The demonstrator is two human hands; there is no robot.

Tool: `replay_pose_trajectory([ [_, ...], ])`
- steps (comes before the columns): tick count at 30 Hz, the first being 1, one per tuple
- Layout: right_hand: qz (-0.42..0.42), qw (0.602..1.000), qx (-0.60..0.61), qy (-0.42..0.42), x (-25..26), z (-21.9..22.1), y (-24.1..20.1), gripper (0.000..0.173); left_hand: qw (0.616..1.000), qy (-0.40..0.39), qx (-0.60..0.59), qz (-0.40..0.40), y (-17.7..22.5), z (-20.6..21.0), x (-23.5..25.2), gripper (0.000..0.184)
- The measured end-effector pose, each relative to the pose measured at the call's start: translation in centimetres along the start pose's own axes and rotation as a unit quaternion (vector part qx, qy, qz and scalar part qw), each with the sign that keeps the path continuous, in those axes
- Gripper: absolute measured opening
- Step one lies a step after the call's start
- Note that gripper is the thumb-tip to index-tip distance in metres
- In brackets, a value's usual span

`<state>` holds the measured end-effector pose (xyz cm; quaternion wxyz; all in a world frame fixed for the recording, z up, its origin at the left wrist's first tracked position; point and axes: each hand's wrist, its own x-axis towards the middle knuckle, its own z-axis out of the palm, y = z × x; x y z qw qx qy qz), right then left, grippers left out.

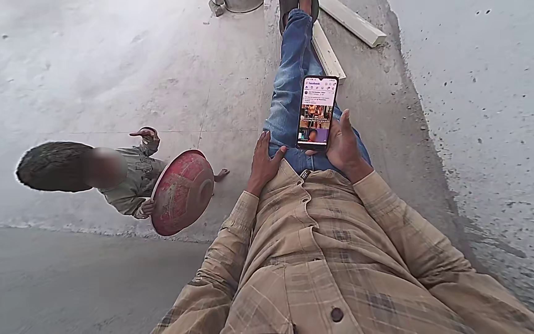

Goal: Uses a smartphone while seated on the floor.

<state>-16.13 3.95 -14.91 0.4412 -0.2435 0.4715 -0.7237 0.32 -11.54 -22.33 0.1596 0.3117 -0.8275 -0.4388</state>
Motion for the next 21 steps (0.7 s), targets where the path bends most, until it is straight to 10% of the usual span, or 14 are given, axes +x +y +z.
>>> replay_pose_trajectory([
  [21,0.011,1.000,-0.016,-0.004,-0.31,0.16,-0.24,0.078,1.000,0.004,0.007,0.006,-0.16,0.09,-0.08,0.072],
])
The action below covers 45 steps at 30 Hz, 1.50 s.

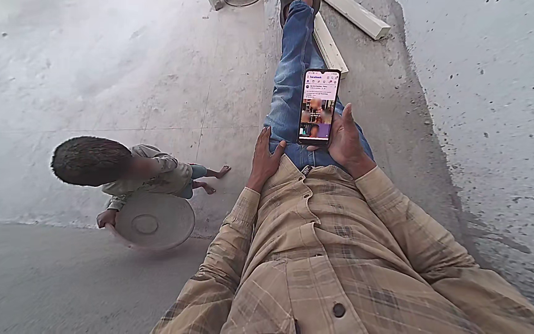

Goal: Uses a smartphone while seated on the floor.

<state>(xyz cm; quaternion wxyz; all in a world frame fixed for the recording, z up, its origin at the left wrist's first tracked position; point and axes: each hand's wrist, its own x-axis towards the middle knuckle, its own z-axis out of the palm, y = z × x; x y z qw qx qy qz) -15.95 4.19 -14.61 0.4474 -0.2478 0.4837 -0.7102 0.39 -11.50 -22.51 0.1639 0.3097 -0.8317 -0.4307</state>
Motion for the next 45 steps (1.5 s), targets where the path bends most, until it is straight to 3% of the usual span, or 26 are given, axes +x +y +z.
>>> replay_pose_trajectory([
  [27,-0.028,0.999,0.024,-0.025,0.7,-0.8,0.6,0.083,1.000,0.007,-0.006,0.006,-0.3,0.1,0.0,0.066],
  [39,-0.015,1.000,0.000,0.003,0.2,0.4,0.1,0.074,0.999,0.020,-0.025,0.013,0.0,-0.1,-0.2,0.060],
  [45,-0.029,0.998,-0.052,-0.006,0.6,0.8,0.3,0.084,1.000,0.020,-0.022,0.002,-0.3,-0.2,-0.1,0.060],
])
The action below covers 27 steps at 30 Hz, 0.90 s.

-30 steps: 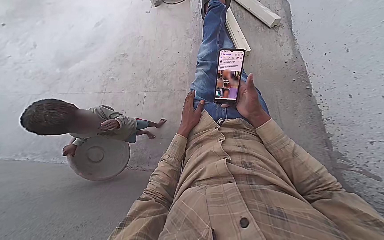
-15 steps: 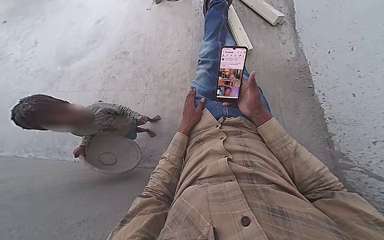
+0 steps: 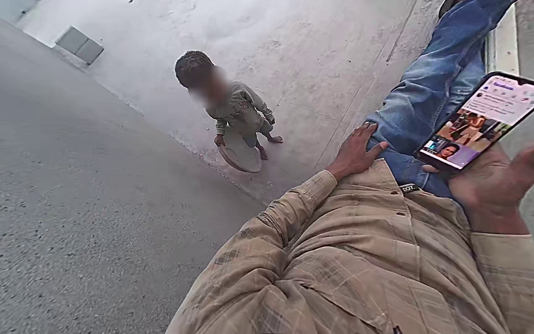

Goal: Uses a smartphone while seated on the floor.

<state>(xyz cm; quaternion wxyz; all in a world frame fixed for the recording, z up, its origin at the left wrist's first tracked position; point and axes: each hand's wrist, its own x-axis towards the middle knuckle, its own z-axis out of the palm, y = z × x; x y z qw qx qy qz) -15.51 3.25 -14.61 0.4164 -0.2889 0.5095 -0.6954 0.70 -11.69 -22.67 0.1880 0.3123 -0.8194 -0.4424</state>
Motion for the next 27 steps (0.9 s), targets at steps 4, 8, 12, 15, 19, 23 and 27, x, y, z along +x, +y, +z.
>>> replay_pose_trajectory([
  [4,-0.002,1.000,-0.003,0.008,-0.11,0.02,0.01,0.088,1.000,-0.003,-0.006,-0.010,0.30,-0.01,-0.07,0.060],
  [8,0.000,1.000,-0.005,0.001,-0.10,0.21,-0.07,0.095,1.000,0.003,-0.007,-0.004,0.05,0.00,-0.04,0.059],
  [12,-0.006,1.000,-0.001,-0.004,-0.14,0.23,-0.12,0.095,1.000,-0.002,-0.002,-0.001,0.11,0.02,-0.01,0.059],
  [15,-0.003,1.000,0.000,0.003,-0.16,0.24,-0.10,0.088,1.000,-0.008,0.003,-0.011,0.27,-0.13,-0.05,0.059],
  [19,-0.001,1.000,0.001,0.002,-0.20,0.20,-0.08,0.083,1.000,-0.008,0.002,-0.016,0.41,-0.19,-0.10,0.059],
  [23,-0.004,1.000,0.003,0.002,-0.18,0.20,-0.19,0.081,1.000,-0.004,0.000,-0.010,0.29,0.05,-0.03,0.059],
  [27,0.008,1.000,0.000,0.011,-0.11,0.46,0.00,0.080,1.000,0.003,-0.012,-0.012,0.38,-0.48,-0.23,0.059],
])
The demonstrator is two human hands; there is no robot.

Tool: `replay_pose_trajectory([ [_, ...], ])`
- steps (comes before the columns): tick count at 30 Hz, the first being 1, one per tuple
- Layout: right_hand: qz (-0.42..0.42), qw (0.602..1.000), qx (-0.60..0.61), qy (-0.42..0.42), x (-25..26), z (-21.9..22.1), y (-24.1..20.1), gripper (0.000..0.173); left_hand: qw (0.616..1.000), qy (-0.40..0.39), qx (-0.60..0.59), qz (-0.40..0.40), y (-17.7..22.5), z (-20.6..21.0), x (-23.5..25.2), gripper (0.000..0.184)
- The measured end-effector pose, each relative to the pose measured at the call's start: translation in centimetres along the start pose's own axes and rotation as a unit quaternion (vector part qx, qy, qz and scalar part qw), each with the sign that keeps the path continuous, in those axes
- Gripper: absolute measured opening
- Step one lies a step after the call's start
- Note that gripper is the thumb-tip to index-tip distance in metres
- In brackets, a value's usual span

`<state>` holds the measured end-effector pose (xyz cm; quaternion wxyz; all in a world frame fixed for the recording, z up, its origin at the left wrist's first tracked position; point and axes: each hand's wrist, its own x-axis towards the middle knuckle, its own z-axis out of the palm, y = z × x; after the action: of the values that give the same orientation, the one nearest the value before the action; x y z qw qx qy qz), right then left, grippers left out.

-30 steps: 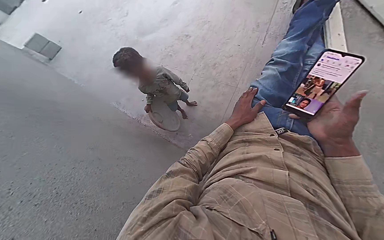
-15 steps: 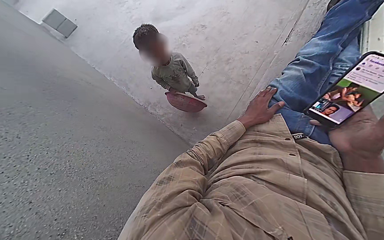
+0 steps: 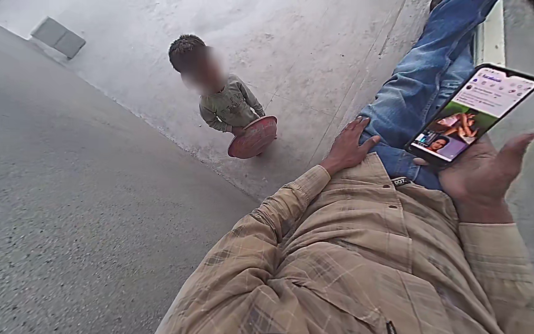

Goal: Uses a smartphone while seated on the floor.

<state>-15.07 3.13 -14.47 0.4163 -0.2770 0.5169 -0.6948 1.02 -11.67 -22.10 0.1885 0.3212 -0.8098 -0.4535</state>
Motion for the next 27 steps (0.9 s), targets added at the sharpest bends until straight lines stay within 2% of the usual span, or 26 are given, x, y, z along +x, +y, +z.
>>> replay_pose_trajectory([
  [5,0.006,0.999,0.049,-0.002,-0.3,-1.0,-0.2,0.075,1.000,0.000,-0.010,0.017,0.0,0.7,0.0,0.060],
  [9,-0.003,0.999,0.052,-0.002,-0.3,-1.1,-0.1,0.075,1.000,-0.004,0.005,0.019,-0.4,0.5,-0.5,0.065],
  [21,0.006,0.999,0.053,0.001,-0.4,-1.0,-0.2,0.080,1.000,-0.008,0.009,0.014,-0.2,0.5,-0.4,0.064],
  [27,0.006,0.999,0.039,0.000,-0.5,-0.9,-0.4,0.077,1.000,-0.009,0.012,0.013,0.0,0.3,-0.7,0.064],
])
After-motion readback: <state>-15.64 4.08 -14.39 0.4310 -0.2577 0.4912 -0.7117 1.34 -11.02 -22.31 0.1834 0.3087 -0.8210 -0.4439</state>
